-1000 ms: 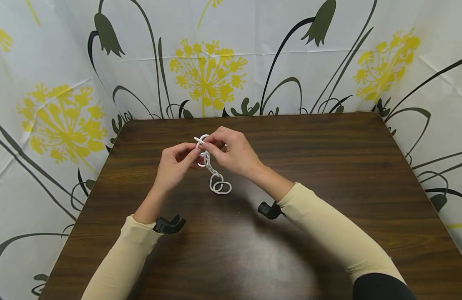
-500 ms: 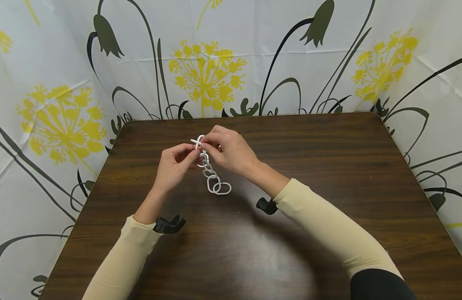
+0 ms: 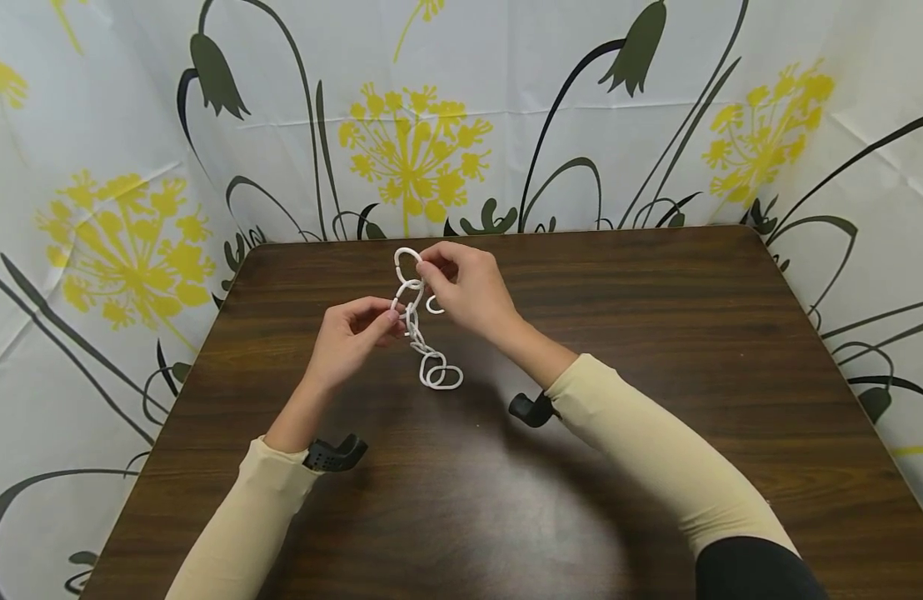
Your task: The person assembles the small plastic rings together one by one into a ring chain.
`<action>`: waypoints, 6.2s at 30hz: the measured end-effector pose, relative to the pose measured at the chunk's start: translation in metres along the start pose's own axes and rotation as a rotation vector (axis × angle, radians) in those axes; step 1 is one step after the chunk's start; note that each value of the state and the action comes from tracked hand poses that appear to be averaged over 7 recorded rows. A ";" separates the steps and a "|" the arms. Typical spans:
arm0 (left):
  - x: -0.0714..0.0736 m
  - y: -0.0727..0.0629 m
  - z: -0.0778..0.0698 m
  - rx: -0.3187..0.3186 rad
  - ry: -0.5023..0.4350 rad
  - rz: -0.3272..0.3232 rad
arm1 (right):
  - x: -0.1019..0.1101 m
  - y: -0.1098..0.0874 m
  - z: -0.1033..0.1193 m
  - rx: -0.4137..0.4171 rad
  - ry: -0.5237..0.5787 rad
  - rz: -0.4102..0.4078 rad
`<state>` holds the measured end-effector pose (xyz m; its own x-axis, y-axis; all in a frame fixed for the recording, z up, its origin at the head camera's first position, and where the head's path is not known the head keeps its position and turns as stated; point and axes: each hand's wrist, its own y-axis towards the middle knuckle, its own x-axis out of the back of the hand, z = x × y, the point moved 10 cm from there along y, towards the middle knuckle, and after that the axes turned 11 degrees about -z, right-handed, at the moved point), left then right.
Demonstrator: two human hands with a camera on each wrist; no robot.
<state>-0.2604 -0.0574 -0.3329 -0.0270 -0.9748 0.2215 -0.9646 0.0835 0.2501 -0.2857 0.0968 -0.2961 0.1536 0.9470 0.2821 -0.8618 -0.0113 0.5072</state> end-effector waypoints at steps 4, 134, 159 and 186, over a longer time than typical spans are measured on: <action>0.003 0.004 0.017 0.002 0.016 -0.010 | -0.004 0.000 -0.007 -0.139 0.129 0.022; 0.008 -0.002 -0.016 -0.036 -0.038 -0.125 | -0.008 -0.010 0.015 0.096 -0.038 0.072; 0.014 0.013 0.012 -0.005 -0.235 -0.202 | -0.015 -0.004 -0.010 -0.234 0.243 0.105; 0.007 0.014 0.016 -0.003 -0.278 -0.137 | -0.079 -0.067 -0.138 0.231 -0.659 0.636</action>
<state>-0.2780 -0.0662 -0.3434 0.0319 -0.9962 -0.0806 -0.9634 -0.0521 0.2631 -0.3065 0.0668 -0.4650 -0.0094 0.3693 0.9293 -0.7717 -0.5937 0.2281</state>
